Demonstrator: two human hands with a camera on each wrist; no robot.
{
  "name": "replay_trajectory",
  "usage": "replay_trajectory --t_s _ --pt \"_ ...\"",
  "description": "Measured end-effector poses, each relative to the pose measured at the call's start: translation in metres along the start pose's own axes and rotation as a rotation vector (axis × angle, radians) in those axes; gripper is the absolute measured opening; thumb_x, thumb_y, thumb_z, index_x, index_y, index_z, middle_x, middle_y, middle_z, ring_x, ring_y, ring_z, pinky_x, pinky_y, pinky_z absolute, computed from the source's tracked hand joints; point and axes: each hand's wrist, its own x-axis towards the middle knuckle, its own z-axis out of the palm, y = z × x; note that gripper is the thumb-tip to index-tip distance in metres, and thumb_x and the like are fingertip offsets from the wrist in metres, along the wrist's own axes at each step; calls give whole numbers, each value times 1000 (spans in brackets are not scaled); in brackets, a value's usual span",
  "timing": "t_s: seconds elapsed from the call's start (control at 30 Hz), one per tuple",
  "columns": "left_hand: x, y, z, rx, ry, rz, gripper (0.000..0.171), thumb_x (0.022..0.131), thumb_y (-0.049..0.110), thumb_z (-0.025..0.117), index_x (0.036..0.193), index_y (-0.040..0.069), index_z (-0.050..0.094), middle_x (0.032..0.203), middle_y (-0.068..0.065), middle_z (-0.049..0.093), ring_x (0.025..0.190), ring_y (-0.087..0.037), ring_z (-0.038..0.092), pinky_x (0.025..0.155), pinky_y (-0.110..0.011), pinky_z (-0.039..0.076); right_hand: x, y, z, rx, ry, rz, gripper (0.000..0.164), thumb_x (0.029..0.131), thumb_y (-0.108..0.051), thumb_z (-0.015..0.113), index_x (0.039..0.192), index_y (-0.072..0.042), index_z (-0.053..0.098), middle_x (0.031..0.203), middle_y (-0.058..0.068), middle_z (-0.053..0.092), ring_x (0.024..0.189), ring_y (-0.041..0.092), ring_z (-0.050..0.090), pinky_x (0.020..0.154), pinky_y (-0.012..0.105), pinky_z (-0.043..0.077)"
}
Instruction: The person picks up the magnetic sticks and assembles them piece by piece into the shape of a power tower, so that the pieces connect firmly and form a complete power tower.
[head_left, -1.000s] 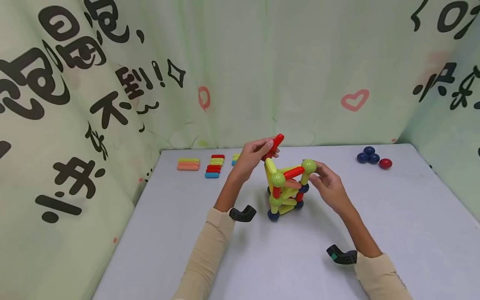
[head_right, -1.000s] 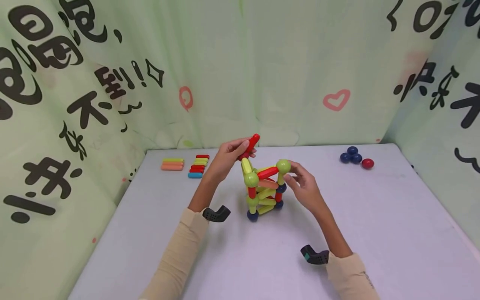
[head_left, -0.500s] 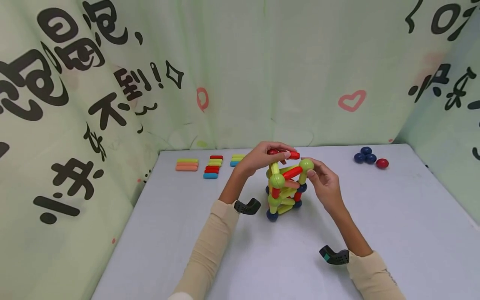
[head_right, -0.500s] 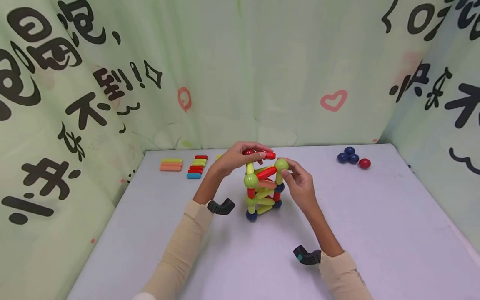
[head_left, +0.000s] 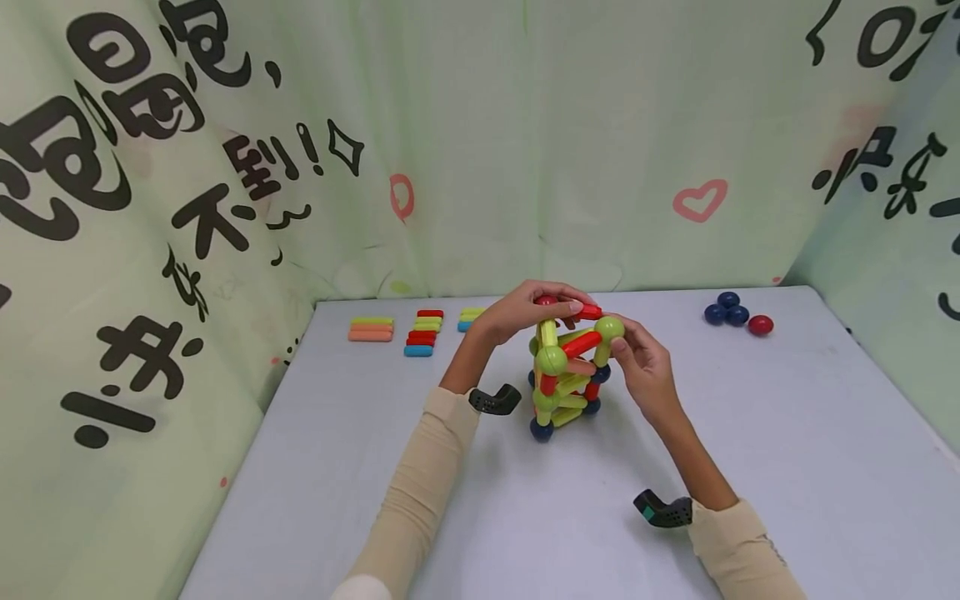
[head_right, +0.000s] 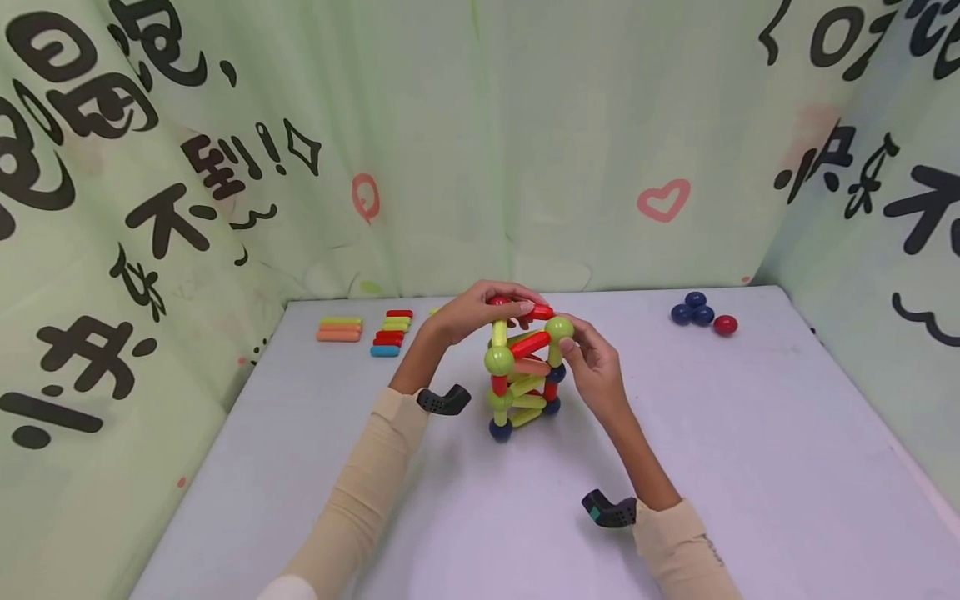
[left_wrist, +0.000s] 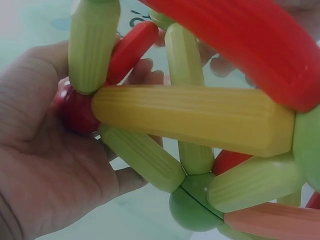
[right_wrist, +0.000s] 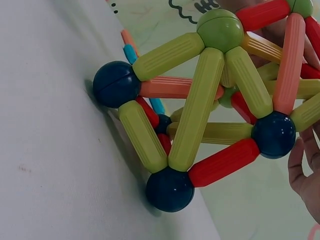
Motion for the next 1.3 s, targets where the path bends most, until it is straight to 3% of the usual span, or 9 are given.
replay_trajectory --t_s 0.2,0.37,0.53,0.63,0.77,0.83,1.0,1.13,1.3 --pt "-1 -4 -4 -8 -3 -3 26 99 14 55 116 -2 66 109 -13 68 97 -22 64 89 -32 54 -1 1 3 19 -22 0 36 102 -6 47 137 3 49 124 -12 61 99 4 59 85 12 50" --pt "1 -6 -3 4 2 30 33 104 24 47 123 2 64 111 -10 66 104 -19 63 91 -30 53 -1 2 2 -34 -16 32 35 102 -7 48 136 2 50 118 -14 61 98 3 58 86 11 49" --pt "-4 -16 -8 -33 161 18 65 99 55 30 129 6 60 114 -12 64 107 -19 62 92 -33 52 -1 4 -2 -89 -106 135 41 101 -9 51 139 4 45 119 -16 57 108 -1 55 89 10 48" --pt "-15 -27 -17 -10 319 -61 68 98 61 27 126 9 61 115 -11 64 106 -20 62 93 -39 52 -1 11 -9 -178 -227 237 48 100 -14 54 144 0 41 127 -1 58 113 4 53 90 15 50" --pt "-41 -48 -28 117 500 -196 43 104 43 41 120 9 63 112 -11 66 104 -23 64 93 -39 52 -6 25 -19 -286 -436 354 55 97 -22 61 143 0 42 135 21 54 121 27 55 94 38 54" --pt "-58 -59 -33 237 590 -274 33 102 35 49 117 10 64 112 -11 67 105 -24 64 90 -35 53 -11 32 -21 -319 -516 384 56 94 -23 66 139 3 45 133 22 57 120 38 55 95 50 52" --pt "-95 -83 -43 602 810 -503 20 96 18 61 111 7 67 118 -16 62 114 -32 56 91 -47 51 -21 43 -15 -439 -554 362 53 86 -23 75 128 3 54 120 20 64 108 34 61 87 46 56" --pt "-114 -97 -47 790 873 -680 22 91 12 66 113 8 66 125 -21 49 121 -39 45 93 -58 44 -24 46 -5 -499 -499 295 58 81 -21 80 129 0 53 118 17 67 107 32 62 88 48 54" --pt "-127 -112 -49 848 828 -717 27 91 14 69 117 9 63 127 -21 46 121 -39 44 93 -58 43 -27 46 4 -510 -453 289 65 77 -24 84 130 -5 52 118 14 68 109 31 63 91 50 53"
